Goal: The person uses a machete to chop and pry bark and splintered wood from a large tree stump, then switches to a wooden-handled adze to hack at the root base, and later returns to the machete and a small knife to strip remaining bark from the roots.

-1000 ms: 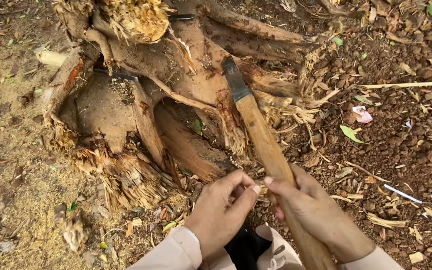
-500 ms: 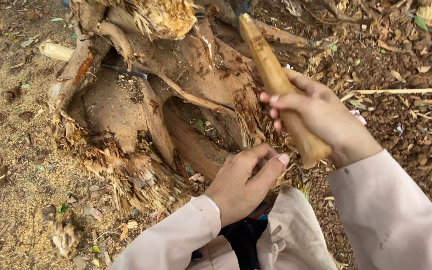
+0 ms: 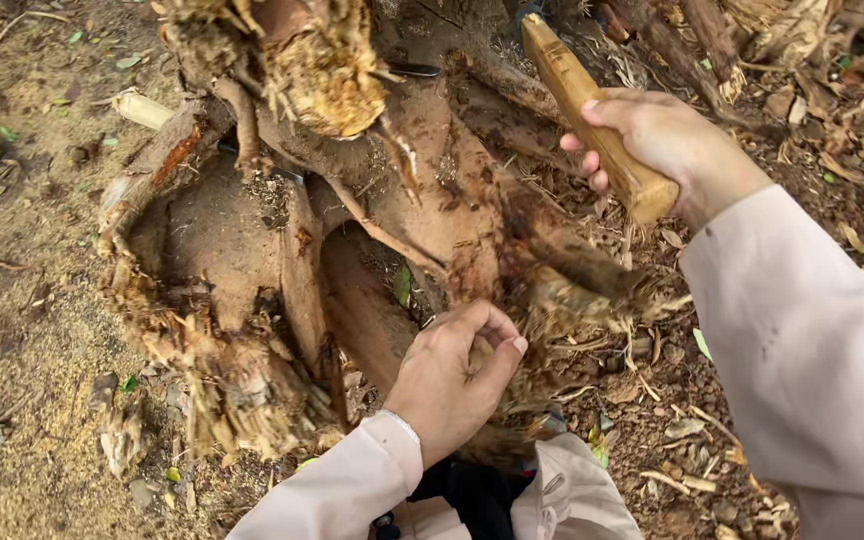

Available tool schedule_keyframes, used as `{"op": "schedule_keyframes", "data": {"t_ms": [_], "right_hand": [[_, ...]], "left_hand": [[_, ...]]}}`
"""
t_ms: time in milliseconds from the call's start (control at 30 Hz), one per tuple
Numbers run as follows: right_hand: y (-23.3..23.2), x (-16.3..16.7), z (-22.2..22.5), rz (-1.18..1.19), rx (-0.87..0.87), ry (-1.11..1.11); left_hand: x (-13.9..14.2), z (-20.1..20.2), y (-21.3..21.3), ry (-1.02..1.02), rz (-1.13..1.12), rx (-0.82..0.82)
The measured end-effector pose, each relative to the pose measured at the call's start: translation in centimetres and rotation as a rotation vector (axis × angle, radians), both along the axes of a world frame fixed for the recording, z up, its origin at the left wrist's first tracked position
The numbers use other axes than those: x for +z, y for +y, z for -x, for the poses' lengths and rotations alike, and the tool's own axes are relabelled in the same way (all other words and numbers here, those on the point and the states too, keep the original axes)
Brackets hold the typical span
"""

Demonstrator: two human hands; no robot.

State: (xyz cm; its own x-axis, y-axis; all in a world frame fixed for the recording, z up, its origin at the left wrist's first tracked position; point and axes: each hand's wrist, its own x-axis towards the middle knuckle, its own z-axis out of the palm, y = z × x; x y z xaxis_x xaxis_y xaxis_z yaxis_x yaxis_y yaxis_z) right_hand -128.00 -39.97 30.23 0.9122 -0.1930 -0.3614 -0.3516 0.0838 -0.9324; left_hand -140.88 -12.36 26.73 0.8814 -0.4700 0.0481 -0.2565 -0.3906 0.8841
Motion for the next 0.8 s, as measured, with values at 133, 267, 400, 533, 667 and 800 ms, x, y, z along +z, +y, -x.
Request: {"op": "schedule_keyframes", "data": {"t_ms": [133, 267, 400, 533, 667, 800], "right_hand": [[-4.2, -0.8, -3.7, -0.037, 0.108, -0.044], [-7.1, -1.3, -6.2, -0.048, 0.147, -0.033], [-8.7, -1.3, -7.4, -0.079, 0.19, -0.053], [-9.4, -1.7, -7.1, -0.108, 0.169, -0.055], [-9.9, -1.7, -6.9, -0.067, 0.184, -0.06], [-11.0, -0.8, -7.1, -0.092, 0.196, -0.026]], "left_hand": [[0.3, -0.8, -4.7, -0.118, -0.009, 0.031], [1.4, -1.8, -10.3, -0.069, 0.003, 0.035], [2.8, -3.7, -15.8, -0.187, 0.07, 0.081], [4.1, -6.7, -20.9, 0.011, 0.16, 0.162], [4.8, -8.7, -22.9, 0.279, 0.028, 0.245], [5.1, -9.6, -24.0, 0.362, 0.094, 0.171]]}}
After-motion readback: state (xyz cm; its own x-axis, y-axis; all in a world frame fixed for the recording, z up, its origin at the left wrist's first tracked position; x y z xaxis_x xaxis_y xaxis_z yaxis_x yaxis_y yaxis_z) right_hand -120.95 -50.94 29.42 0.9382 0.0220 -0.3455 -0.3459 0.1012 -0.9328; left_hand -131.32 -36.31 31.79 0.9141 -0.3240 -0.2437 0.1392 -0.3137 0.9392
